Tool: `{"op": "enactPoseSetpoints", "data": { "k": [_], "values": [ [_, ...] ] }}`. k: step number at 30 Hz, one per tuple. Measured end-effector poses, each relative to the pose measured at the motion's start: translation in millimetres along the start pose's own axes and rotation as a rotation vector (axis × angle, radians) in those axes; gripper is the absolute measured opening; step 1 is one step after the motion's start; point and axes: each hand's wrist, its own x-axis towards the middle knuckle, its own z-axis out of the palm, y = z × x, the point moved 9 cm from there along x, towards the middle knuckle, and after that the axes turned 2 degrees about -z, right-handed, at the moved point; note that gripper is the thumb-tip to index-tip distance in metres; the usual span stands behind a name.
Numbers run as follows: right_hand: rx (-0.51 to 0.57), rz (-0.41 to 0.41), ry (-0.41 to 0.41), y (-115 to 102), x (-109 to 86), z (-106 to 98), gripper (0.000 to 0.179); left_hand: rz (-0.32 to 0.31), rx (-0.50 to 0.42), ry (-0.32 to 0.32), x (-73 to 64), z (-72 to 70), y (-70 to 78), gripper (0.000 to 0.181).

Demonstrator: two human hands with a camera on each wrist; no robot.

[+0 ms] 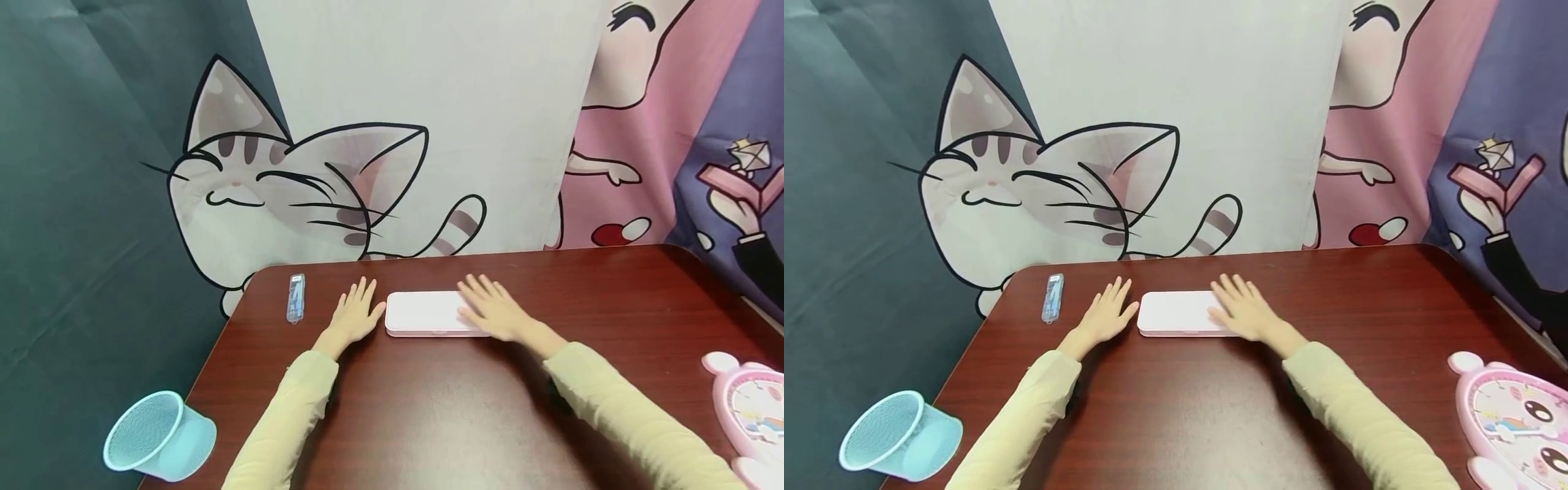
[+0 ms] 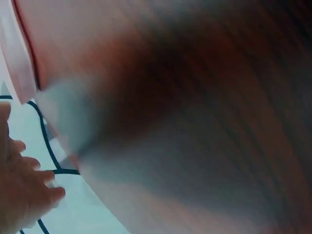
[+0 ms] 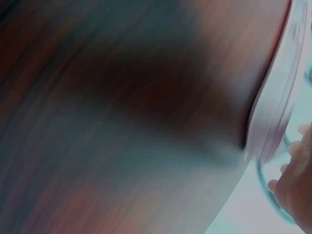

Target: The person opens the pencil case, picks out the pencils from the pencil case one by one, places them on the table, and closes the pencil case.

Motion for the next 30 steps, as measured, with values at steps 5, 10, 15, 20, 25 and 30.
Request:
{"op": "enactPoseSetpoints", "data": {
  "k": [5,10,15,20,25,30],
  "values": [
    [-0.061,-0.154,-0.048,-45.3,11.4,18.6,0.070,0.173,-0.150,-0.170,-4.5,17.5,29.4,0.085],
    [-0.313,-0.365,0.100,-75.4,13.6,13.4,0.067,0.193,-0.222,-0.187,-2.3,25.2,39.0,0.103],
    [-0.744,-0.634,0.402,-102.5,0.7,12.0,0.051,0.176,-0.213,-0.138,2.8,21.2,38.3,0.100],
    [-0.912,-0.724,0.480,-110.1,-6.2,19.3,0.044,0.179,-0.237,-0.140,4.5,18.4,39.2,0.099],
    [-0.986,-0.756,0.462,-112.6,-7.4,23.1,0.046,0.149,-0.232,-0.151,4.8,20.8,36.8,0.100],
    [-0.912,-0.754,0.499,-111.2,-5.0,15.0,0.050,0.127,-0.243,-0.156,6.0,21.1,36.1,0.101]
  ]
}}
